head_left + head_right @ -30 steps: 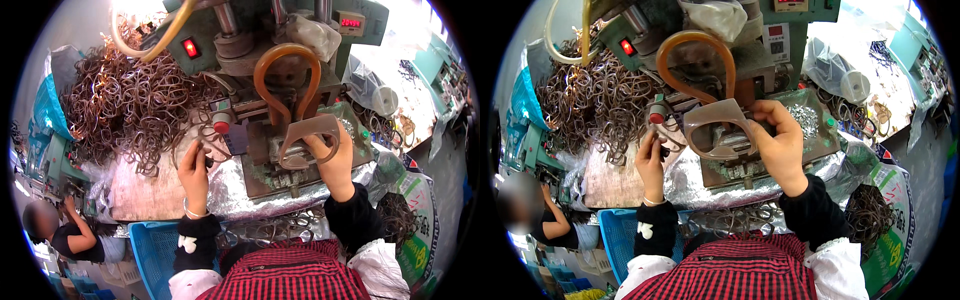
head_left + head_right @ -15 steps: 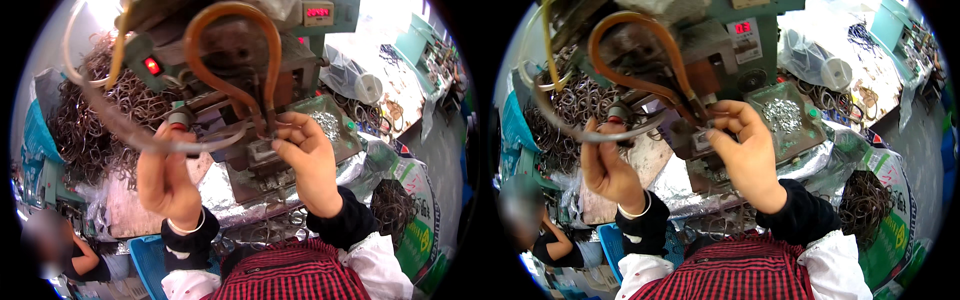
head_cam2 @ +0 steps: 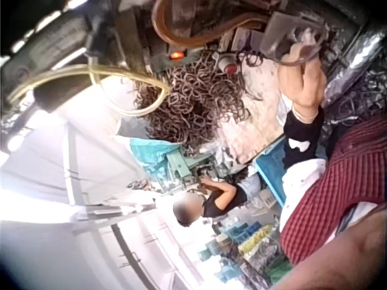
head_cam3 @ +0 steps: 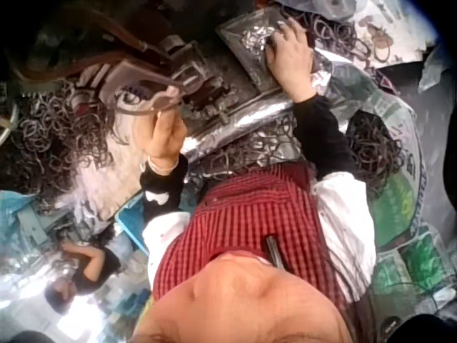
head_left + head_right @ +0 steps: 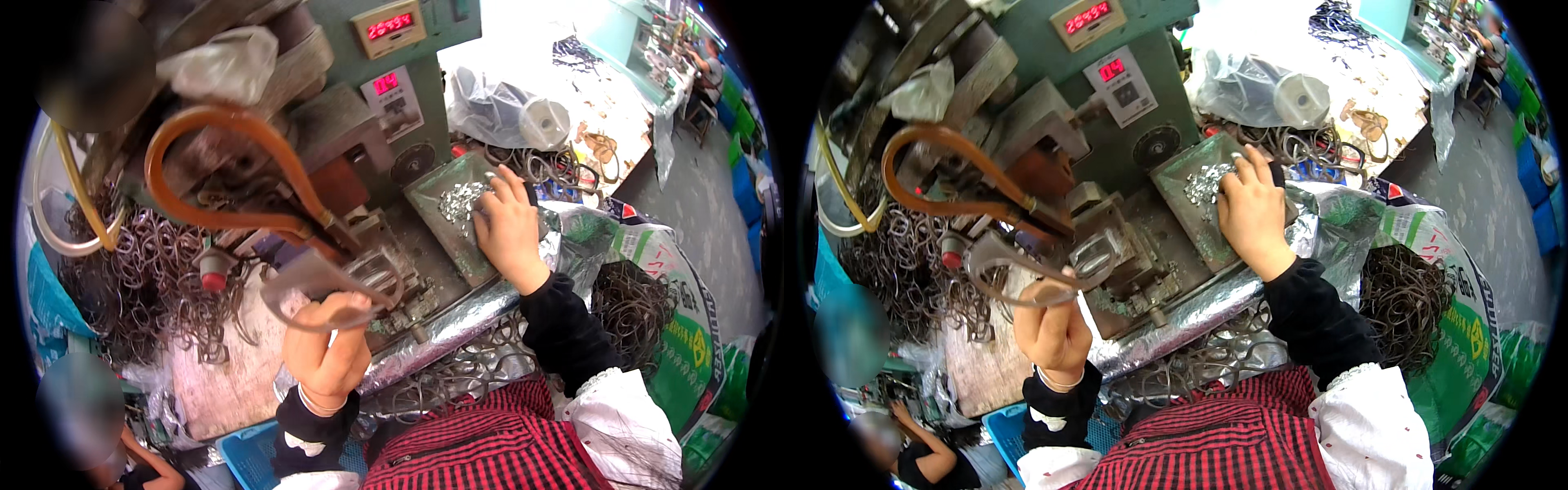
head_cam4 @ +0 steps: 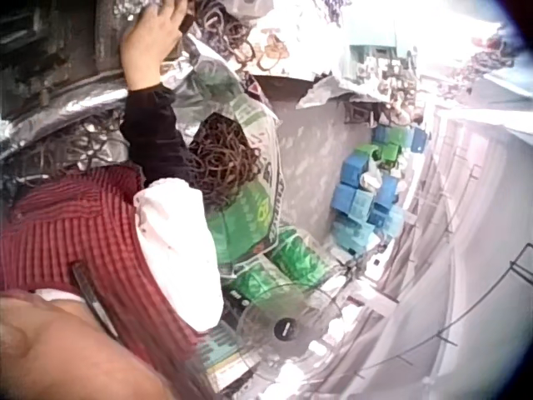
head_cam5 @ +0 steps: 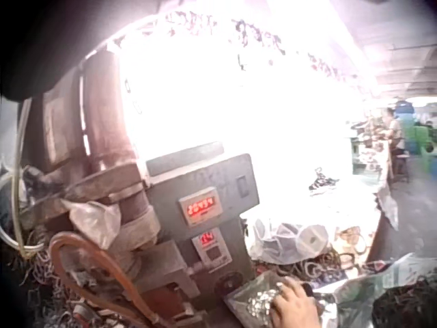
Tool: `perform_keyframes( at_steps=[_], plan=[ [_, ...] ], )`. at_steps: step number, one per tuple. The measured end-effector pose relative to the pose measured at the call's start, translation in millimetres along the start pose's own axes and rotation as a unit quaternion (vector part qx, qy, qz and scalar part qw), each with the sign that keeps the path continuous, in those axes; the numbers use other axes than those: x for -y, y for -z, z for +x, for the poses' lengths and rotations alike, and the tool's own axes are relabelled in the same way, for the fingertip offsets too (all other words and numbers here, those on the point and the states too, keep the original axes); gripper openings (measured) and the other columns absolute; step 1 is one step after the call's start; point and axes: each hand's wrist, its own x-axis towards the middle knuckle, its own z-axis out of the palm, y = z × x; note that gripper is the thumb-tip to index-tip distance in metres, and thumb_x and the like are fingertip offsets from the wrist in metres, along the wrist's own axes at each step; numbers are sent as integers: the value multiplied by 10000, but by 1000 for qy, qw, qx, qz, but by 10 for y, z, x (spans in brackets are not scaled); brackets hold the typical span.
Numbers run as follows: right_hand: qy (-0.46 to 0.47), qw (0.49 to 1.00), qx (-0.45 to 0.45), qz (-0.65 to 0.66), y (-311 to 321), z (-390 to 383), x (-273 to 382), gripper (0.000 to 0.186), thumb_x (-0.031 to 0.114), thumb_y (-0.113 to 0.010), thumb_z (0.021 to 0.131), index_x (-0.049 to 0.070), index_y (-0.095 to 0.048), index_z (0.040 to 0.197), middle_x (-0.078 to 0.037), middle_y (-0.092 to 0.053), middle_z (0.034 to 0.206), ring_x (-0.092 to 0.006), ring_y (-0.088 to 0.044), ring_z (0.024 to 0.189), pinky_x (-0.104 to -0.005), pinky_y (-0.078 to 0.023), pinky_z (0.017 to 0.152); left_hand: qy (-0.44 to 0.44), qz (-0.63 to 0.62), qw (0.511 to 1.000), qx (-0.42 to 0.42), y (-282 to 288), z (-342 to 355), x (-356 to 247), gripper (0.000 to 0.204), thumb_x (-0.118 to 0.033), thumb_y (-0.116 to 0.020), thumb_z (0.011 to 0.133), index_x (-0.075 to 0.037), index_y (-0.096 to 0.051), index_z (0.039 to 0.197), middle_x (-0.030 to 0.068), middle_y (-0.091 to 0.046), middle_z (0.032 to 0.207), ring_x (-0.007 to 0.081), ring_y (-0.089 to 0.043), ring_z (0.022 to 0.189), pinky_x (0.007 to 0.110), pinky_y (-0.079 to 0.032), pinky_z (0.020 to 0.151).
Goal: The person repeatedly places small metal pieces into a press machine, activates the press, and removes the formed metal loops. The person handles the metal pieces by hand and operates the machine's red button to cycle the press.
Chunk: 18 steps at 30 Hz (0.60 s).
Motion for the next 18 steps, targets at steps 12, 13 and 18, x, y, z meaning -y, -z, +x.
perform_keyframes(
  at_steps=[12, 13, 18],
  plan=[
    [-175, 954, -14, 242, 181, 230, -26, 137, 124, -699, 813, 41, -671, 919, -135, -667, 840, -315, -638, 853, -417, -500, 766, -23, 3, 1000, 2, -47, 9, -27, 281, 156, -620, 792, 37, -675, 1041, 169, -687, 911, 304, -646, 787, 368, -535, 700],
    [-174, 956, -18, 236, 188, 229, -35, 149, 114, -681, 844, 26, -692, 964, -144, -679, 857, -309, -650, 856, -401, -506, 773, -25, -10, 1000, -15, -76, 0, -5, 303, 155, -623, 787, 20, -678, 1053, 165, -683, 916, 303, -642, 795, 368, -532, 710],
    [-195, 920, -23, 339, 248, 341, -49, 154, 84, -656, 892, -7, -705, 1006, -141, -711, 891, -248, -680, 819, -332, -512, 768, 15, 8, 1000, 13, -61, 8, -13, 300, 153, -629, 781, -4, -670, 1034, 155, -681, 907, 302, -638, 771, 373, -531, 690]
  ],
)
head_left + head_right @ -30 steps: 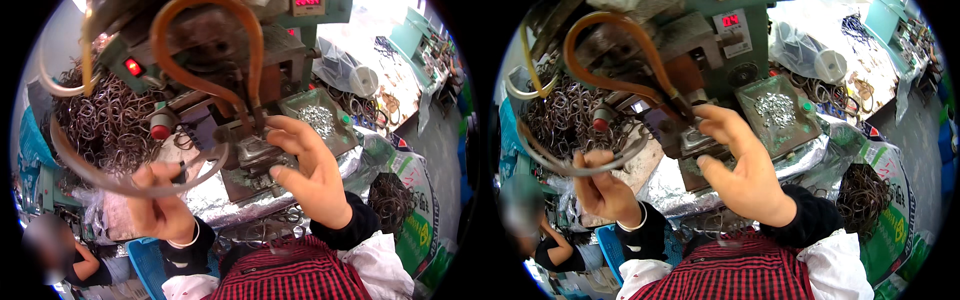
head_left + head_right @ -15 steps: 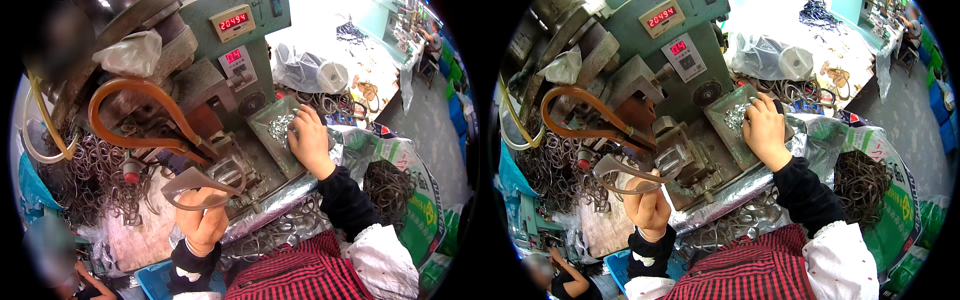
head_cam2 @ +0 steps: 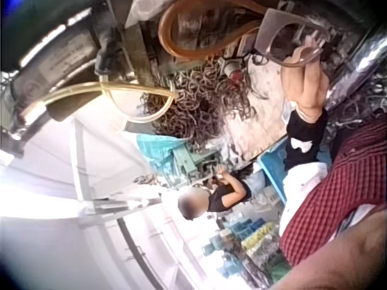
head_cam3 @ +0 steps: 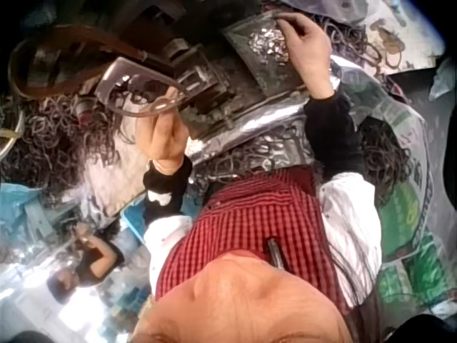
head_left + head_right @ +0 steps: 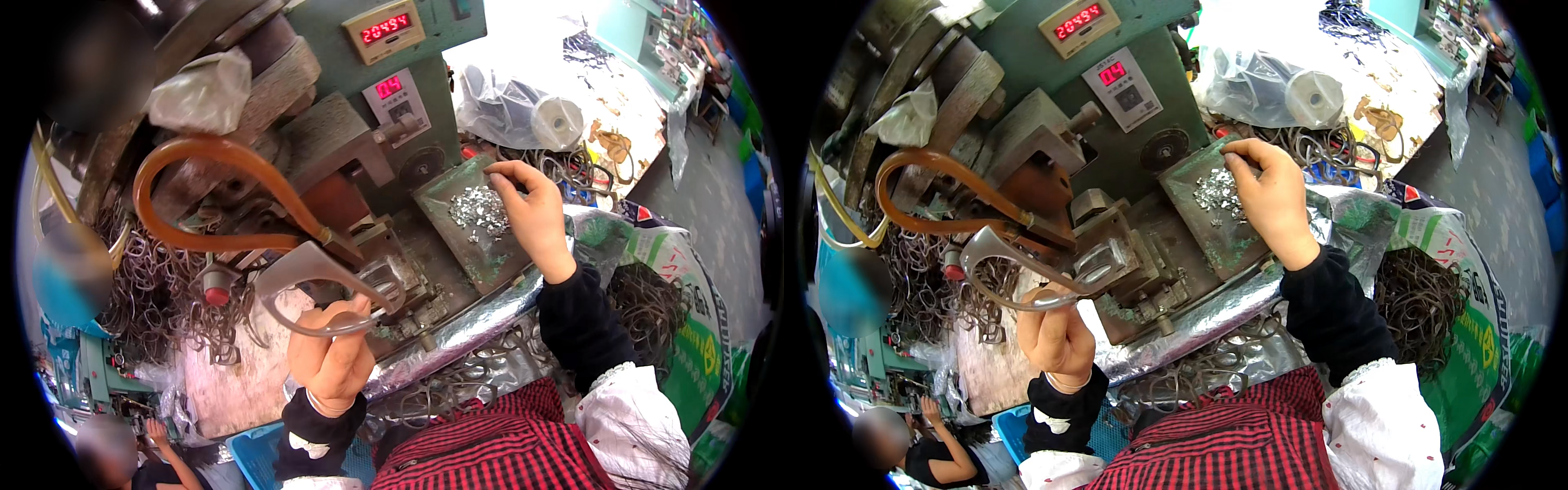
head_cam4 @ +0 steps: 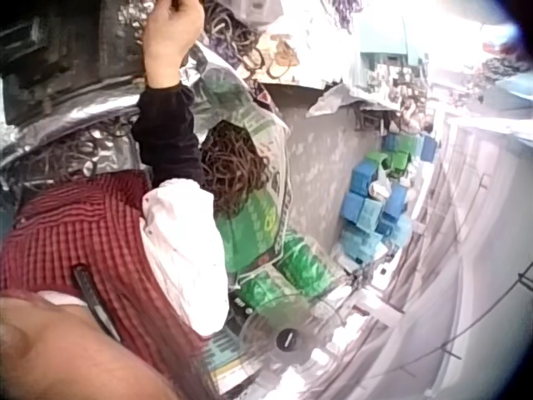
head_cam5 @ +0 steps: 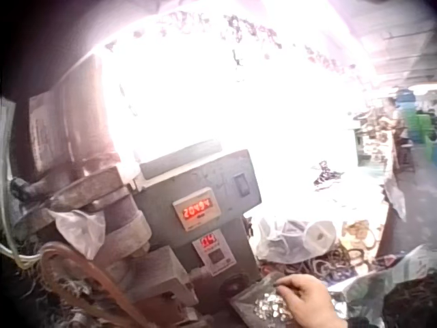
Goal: The person repeatedly places small metal pieces into a press machine, activates the press, and removes the formed metal loops. The person handles the metal pieces by hand and operates the machine's red button to cycle the press.
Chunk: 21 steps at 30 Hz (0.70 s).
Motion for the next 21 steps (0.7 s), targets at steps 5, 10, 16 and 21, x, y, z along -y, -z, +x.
perform_keyframes(
  at_steps=[5, 10, 16, 21],
  plan=[
    [-48, 999, 16, 14, 28, -38, -62, 147, 81, -678, 879, -8, -702, 994, -84, -713, 857, -145, -646, 789, -285, -498, 754, -27, -39, 999, 4, -7, -9, 49, 302, 155, -622, 758, -15, -644, 1007, 163, -692, 905, 308, -657, 757, 384, -543, 657],
    [2, 999, 44, -9, -7, -202, -137, 184, 26, -669, 887, -8, -708, 1064, -106, -720, 927, -156, -662, 849, -286, -502, 802, -46, -53, 997, -30, 30, -30, 101, 314, 145, -667, 693, 23, -672, 983, 185, -727, 1024, 261, -659, 737, 328, -502, 598],
    [17, 995, 53, -85, 6, -254, -210, 146, 45, -635, 939, -3, -692, 1065, -105, -702, 947, -168, -649, 879, -276, -492, 811, 56, -49, 993, -93, -11, -203, -44, 334, 104, -686, 723, 20, -710, 1046, 153, -720, 1103, 257, -656, 766, 324, -490, 642],
    [-23, 998, 62, 7, 58, -563, -184, 125, 34, -654, 929, -22, -694, 1034, -9, -687, 954, -93, -591, 865, -241, -465, 787, 300, 104, 937, -144, 91, -1034, 305, 463, -8, -713, 843, 1, -596, 1291, 169, -621, 1203, 308, -580, 1067, 393, -455, 890]
  ],
)
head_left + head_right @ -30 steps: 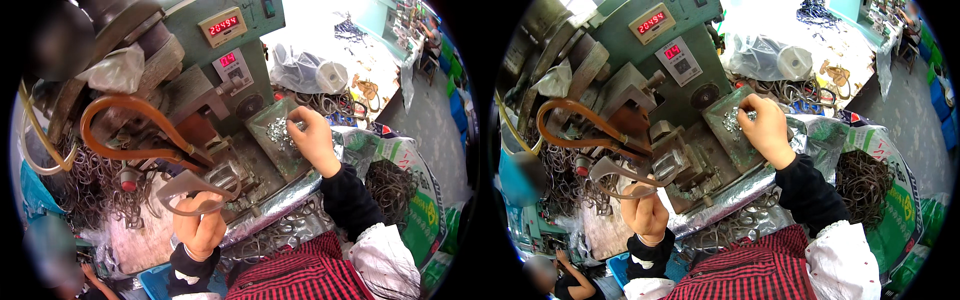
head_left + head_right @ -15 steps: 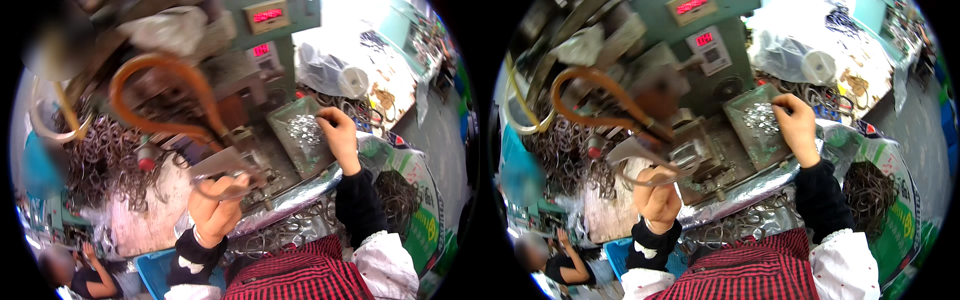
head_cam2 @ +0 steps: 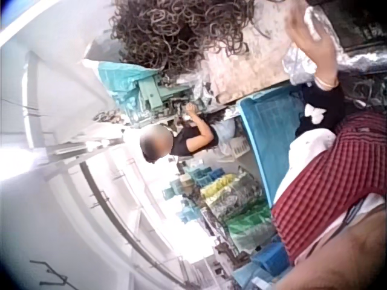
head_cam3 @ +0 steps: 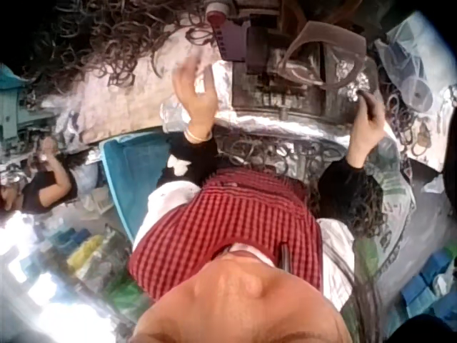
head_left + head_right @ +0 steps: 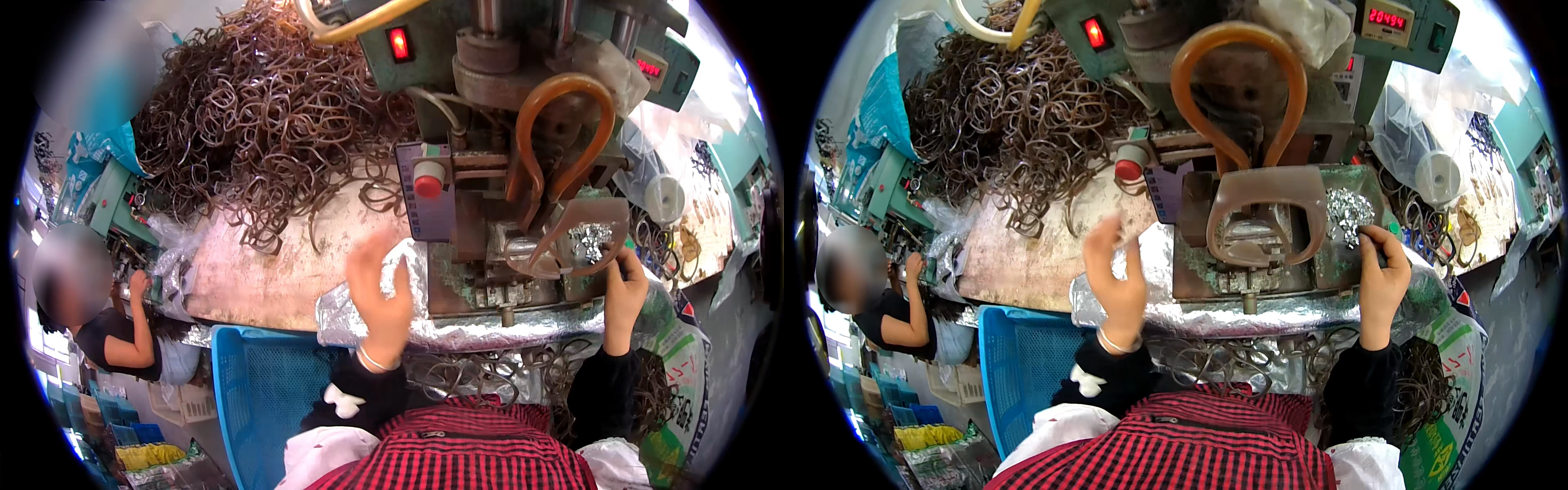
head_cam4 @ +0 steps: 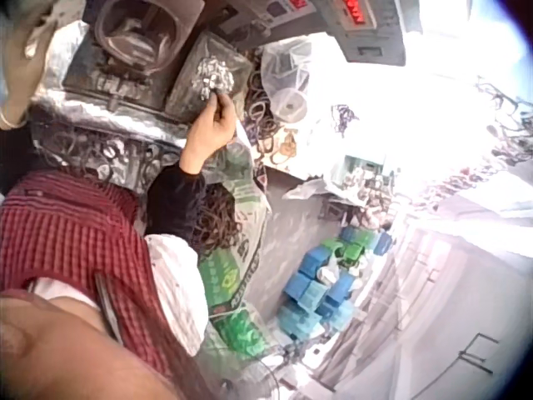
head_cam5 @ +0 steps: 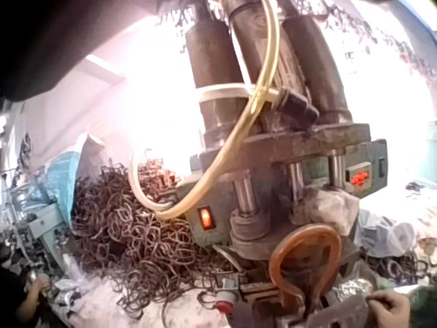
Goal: The person repeatedly places small metal pieces into a press machine, activates the press, and removes the formed metal loops. The person handles the metal pieces by hand and operates the machine's red button to cycle the press.
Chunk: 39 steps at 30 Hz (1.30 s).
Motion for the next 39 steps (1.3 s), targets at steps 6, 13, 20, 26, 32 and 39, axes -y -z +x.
perform_keyframes(
  at_steps=[6, 13, 20, 26, 32, 39],
  plan=[
    [24, 997, 27, 71, -321, 165, 356, 164, 45, -658, 931, -29, -693, 1074, -7, -680, 945, -86, -591, 873, -220, -457, 802, 73, 46, 996, 14, -450, 536, 402, 866, -336, -798, 828, -1, -354, 1492, 245, -466, 1387, 397, -435, 1274, 474, -347, 1077],
    [30, 998, -30, -35, -69, -28, 70, 165, 15, -654, 920, -20, -710, 1071, -59, -719, 1001, -121, -632, 923, -247, -477, 843, 71, 172, 983, -7, -40, 57, 638, 782, -124, -727, 811, -35, -379, 1505, 178, -487, 1433, 344, -446, 1303, 472, -299, 1137],
    [73, 994, -41, -77, 410, -298, 231, 165, -30, -642, 897, -24, -715, 1045, -88, -715, 1014, -166, -649, 944, -297, -490, 859, -212, 312, 922, 85, 615, 956, 1709, 415, 53, -636, 738, -174, -757, 1064, 37, -598, 1372, 309, -545, 1061, 412, -436, 948],
    [133, 984, 85, 80, -417, 118, 997, 198, -25, -684, 838, -17, -706, 1035, -101, -706, 970, -183, -658, 919, -302, -502, 837, -386, 356, 783, 334, 648, 1213, 2296, 179, -140, -647, 780, -147, -756, 922, 27, -555, 1433, 252, -555, 1134, 377, -438, 996],
    [13, 973, 99, 209, -710, -28, 974, 333, 0, -705, 844, -24, -638, 1170, -77, -699, 1024, -132, -651, 947, -263, -497, 863, -335, 312, 865, 206, 623, 1128, 1459, 202, -83, -700, 766, -106, -723, 965, 52, -645, 1079, 244, -590, 888, 383, -473, 738],
    [-40, 927, 141, 344, -822, -35, 1204, 457, -35, -673, 854, -28, -549, 1294, -68, -695, 1021, -95, -636, 946, -232, -474, 870, 129, -18, 991, -16, 481, 569, 1401, 260, -50, -610, 974, 15, -671, 1219, 53, -662, 839, 135, -566, 685, 276, -459, 634]
  ],
)
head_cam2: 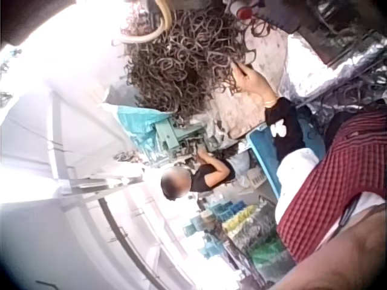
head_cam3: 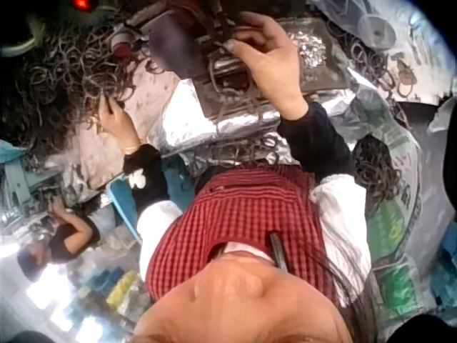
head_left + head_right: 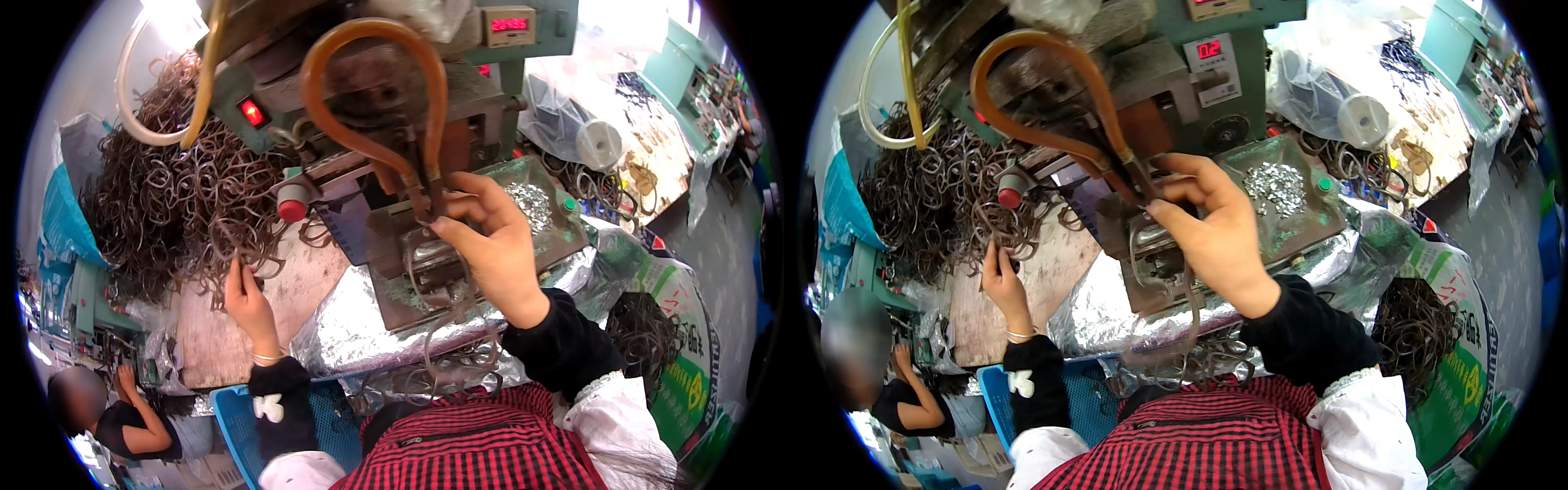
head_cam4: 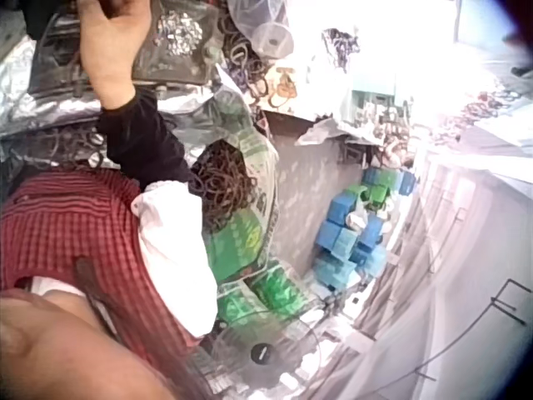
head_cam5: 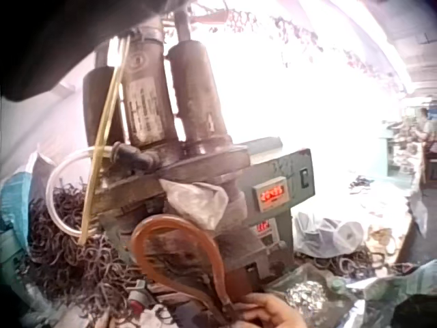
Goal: The person repeatedly places small metal pieces into a press machine, activates the press, and removes the formed metal loops. The person handles the metal pieces by hand and operates the machine's red button to cycle the press.
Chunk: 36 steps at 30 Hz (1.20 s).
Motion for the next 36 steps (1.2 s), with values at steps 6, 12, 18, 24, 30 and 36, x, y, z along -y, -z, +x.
perform_keyframes(
  at_steps=[6, 12, 18, 24, 30, 36],
  plan=[
    [72, 990, -9, -118, -69, -259, 252, 502, -58, -602, 848, -33, -500, 1338, -131, -640, 1178, -187, -624, 1043, -311, -480, 948, 12, -136, 986, -93, -270, -628, -1110, 258, -37, -599, 981, 39, -663, 1219, 95, -699, 916, 128, -602, 730, 267, -500, 656],
    [158, 769, -44, -618, 735, 62, -40, 295, 96, -703, 788, 13, -689, 1070, -219, -592, 1288, -410, -494, 1302, -486, -501, 953, -362, -117, 921, 86, -578, -580, -2109, 321, 125, -631, 709, 6, -724, 993, 169, -705, 956, 290, -680, 761, 377, -557, 659],
    [172, 694, -96, -693, 1328, 58, -440, 182, 118, -739, 744, 26, -660, 880, -189, -612, 1244, -385, -483, 1316, -499, -530, 861, -415, -132, 890, 133, -827, -574, -2136, 403, 143, -643, 676, -13, -723, 1039, 153, -712, 933, 281, -676, 746, 350, -547, 621],
    [189, 754, -139, -614, 1323, 245, -341, 105, 122, -720, 766, 62, -678, 842, -90, -696, 967, -300, -634, 1032, -434, -530, 793, -431, -120, 877, 174, -778, -525, -2154, 278, 174, -638, 747, 24, -657, 980, 178, -692, 891, 317, -666, 757, 360, -545, 650],
    [156, 819, -223, -505, 1318, 168, -147, 101, 137, -726, 808, 67, -670, 854, -82, -671, 803, -297, -632, 800, -403, -502, 720, -427, -104, 882, 173, -772, -573, -2140, 290, 177, -624, 754, 16, -660, 993, 167, -690, 885, 315, -664, 775, 363, -549, 683],
    [161, 859, -261, -410, 1334, 236, -172, 109, 103, -717, 808, 57, -650, 880, -98, -653, 784, -282, -616, 727, -406, -480, 674, -434, -133, 866, 211, -741, -477, -2118, 246, 170, -631, 756, 26, -660, 954, 182, -716, 911, 331, -696, 810, 390, -568, 729]
  ],
)
